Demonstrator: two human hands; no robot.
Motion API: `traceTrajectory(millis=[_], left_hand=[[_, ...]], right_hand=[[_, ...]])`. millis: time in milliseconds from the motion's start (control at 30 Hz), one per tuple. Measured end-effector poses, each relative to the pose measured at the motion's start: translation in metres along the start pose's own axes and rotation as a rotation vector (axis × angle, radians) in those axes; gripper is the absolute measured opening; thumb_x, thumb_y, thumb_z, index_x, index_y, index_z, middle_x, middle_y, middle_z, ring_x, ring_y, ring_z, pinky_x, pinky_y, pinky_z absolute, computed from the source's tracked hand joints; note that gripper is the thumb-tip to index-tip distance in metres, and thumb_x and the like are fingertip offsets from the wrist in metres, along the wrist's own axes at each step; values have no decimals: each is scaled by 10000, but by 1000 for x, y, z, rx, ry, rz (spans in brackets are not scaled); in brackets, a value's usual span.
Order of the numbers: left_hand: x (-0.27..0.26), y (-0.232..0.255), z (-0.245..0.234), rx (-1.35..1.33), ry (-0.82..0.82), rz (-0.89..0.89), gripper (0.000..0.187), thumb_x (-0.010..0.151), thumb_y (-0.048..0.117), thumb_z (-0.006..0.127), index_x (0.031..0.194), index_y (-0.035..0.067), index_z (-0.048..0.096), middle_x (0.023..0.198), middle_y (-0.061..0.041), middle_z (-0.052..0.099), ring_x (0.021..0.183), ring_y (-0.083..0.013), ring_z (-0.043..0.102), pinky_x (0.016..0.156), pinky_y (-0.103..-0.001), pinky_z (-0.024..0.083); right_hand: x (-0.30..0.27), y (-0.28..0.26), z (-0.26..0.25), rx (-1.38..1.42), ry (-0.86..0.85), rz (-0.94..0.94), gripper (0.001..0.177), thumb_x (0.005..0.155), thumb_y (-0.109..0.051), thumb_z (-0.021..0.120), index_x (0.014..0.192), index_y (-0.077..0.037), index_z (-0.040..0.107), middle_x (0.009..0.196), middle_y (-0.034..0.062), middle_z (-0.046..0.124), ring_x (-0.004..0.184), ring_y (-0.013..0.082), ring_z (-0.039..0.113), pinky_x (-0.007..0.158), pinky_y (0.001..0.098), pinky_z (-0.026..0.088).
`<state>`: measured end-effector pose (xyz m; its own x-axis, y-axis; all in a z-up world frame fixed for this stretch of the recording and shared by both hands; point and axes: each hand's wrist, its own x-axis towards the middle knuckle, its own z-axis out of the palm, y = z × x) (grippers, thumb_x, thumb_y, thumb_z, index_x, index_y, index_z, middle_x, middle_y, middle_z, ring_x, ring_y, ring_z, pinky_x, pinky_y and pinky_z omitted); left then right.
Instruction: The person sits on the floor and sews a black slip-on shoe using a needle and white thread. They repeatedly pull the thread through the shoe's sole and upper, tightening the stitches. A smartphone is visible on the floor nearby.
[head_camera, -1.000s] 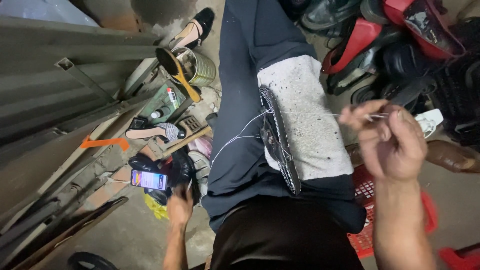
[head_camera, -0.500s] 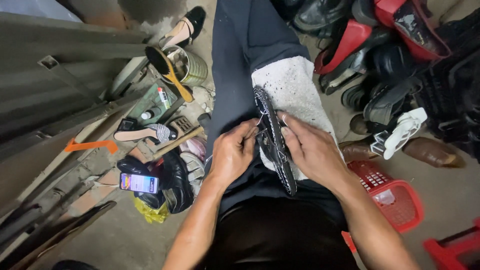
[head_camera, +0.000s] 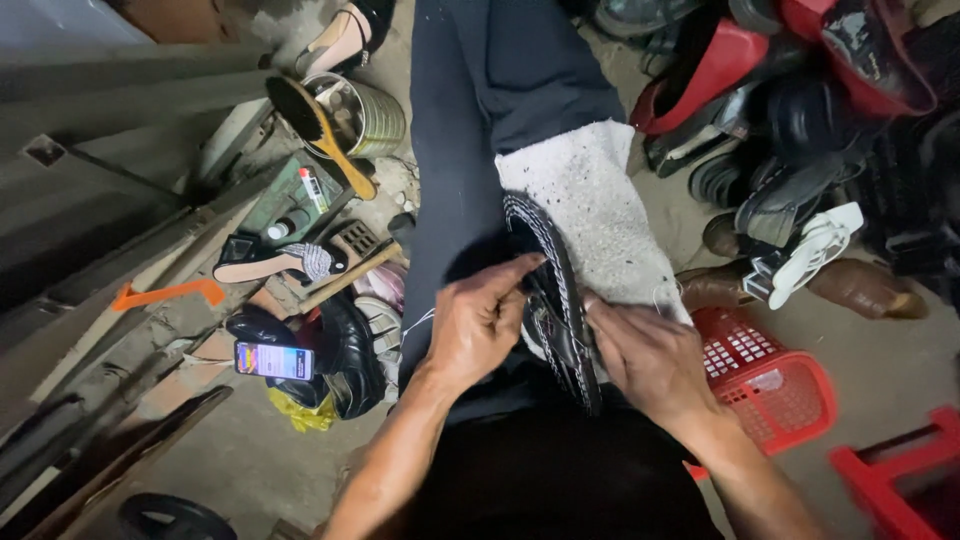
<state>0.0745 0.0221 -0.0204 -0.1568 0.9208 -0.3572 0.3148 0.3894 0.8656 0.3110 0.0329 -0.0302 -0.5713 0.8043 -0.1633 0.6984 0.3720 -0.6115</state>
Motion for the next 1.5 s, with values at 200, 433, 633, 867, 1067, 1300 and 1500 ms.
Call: traceTrajectory(millis=[200,433,633,867,1067,1300,1500], left_hand=[[0,1,-3,16,-28,3,398,856,-17,580,1181,108,773,904,-203,777,889,-494,708,671,-568,577],[-4,43,-20,162,-44,85,484,869,27,697,1342,126,664,1057,-183,733,927,-463,715,717,-589,592],[-19,66,-35,207,-66,206,295,1014,40,569,1293,54,664,1236,-187,647,1073,-494,673,817,-558,605],[-28,56,-28,320,-108,231,338,978,133,622,1294,187,727,925,-43,735,814,-342,744,672,-425,610],[-24,56,-27,374,-115,208,349,970,155,615,1294,213,732,847,-44,706,744,-354,728,618,-444,588],[-21,60,-26,372,-112,200,351,969,130,608,1288,201,736,851,-82,701,745,-404,712,592,-476,578],[-21,55,-26,403,-125,205,347,969,136,605,1274,221,747,845,-67,695,730,-394,712,582,-469,579]], right_hand=[[35,-22,-43,300,-308,396,460,1006,-431,409,1266,-217,723,845,102,820,892,357,760,761,520,582],[63,-47,-28,290,-105,358,466,960,-478,668,1088,-35,735,956,240,749,902,495,715,776,555,570],[44,-17,-22,763,-85,495,252,924,-240,696,1103,-74,758,558,106,670,449,170,570,443,298,506],[51,-15,-30,1034,-76,379,244,942,-117,674,1160,-34,746,622,44,633,585,80,535,526,220,477],[48,-14,-30,1085,-69,384,226,942,-114,668,1136,-27,746,634,96,685,549,98,582,490,235,509],[46,-11,-23,1072,-72,403,205,933,-88,679,1112,-7,741,616,97,687,514,86,583,445,220,499],[47,-11,-23,970,-84,406,229,917,-125,695,1102,-3,751,558,124,688,476,110,565,435,265,494]])
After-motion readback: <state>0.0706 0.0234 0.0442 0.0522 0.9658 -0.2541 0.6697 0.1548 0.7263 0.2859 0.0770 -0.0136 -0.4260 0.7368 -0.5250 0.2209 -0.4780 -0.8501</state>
